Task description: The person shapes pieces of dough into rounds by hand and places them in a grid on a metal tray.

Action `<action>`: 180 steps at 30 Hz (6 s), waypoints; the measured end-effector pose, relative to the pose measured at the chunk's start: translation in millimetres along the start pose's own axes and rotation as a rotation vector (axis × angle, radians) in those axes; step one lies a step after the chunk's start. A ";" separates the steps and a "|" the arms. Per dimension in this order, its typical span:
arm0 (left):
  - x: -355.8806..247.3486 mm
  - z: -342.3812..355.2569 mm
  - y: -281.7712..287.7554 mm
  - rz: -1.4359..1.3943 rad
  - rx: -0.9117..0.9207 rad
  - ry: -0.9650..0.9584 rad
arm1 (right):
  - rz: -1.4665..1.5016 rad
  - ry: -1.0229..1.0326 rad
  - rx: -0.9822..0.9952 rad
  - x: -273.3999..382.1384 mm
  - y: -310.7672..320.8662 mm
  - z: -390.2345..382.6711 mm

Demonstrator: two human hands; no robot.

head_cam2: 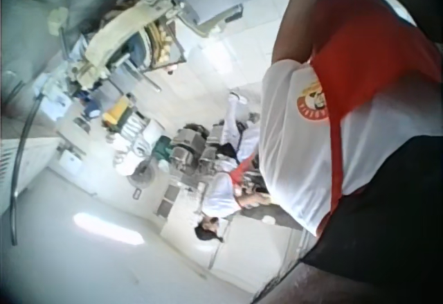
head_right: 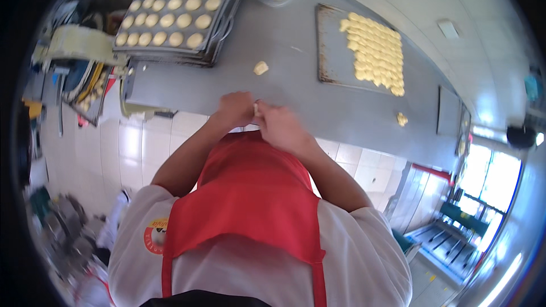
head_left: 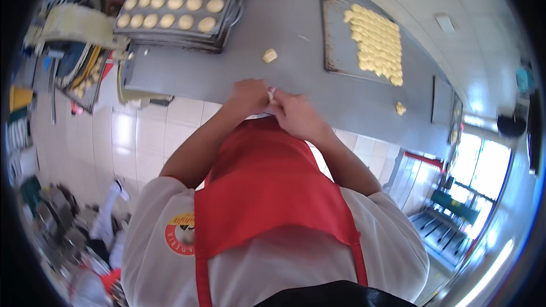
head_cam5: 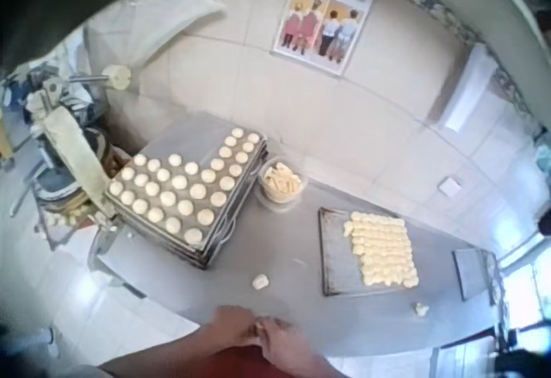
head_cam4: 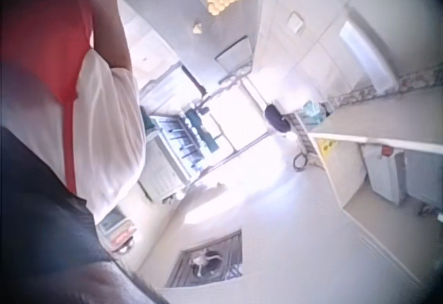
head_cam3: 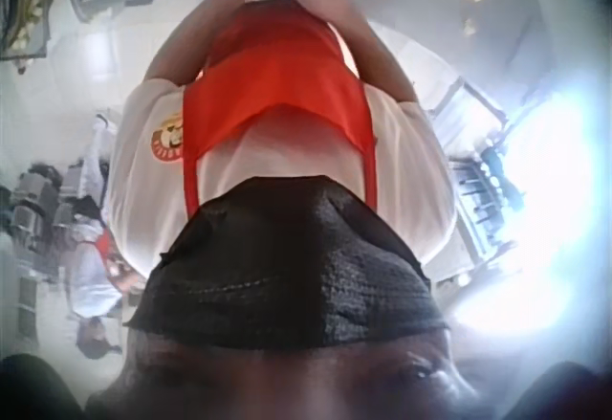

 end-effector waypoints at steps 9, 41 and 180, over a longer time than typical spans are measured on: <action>-8.9 18.5 -18.1 -0.341 -0.121 -0.290 | 0.415 0.023 -0.354 18.0 132.4 -83.2; -5.8 40.1 -35.2 0.100 -0.547 -0.363 | -0.287 0.327 -0.377 -122.9 -34.4 2.4; -224.0 188.4 -5.4 -0.127 0.005 -0.317 | -0.333 -0.778 -1.023 -454.0 298.6 -260.3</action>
Point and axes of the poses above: each hand's wrist, its own z-axis towards the middle knuckle, its own y-axis out of the back of the hand, x = y × z, the point moved 9 cm from there along z, towards the middle knuckle, and after that the axes turned 5 degrees about z, right-handed, at the moved point
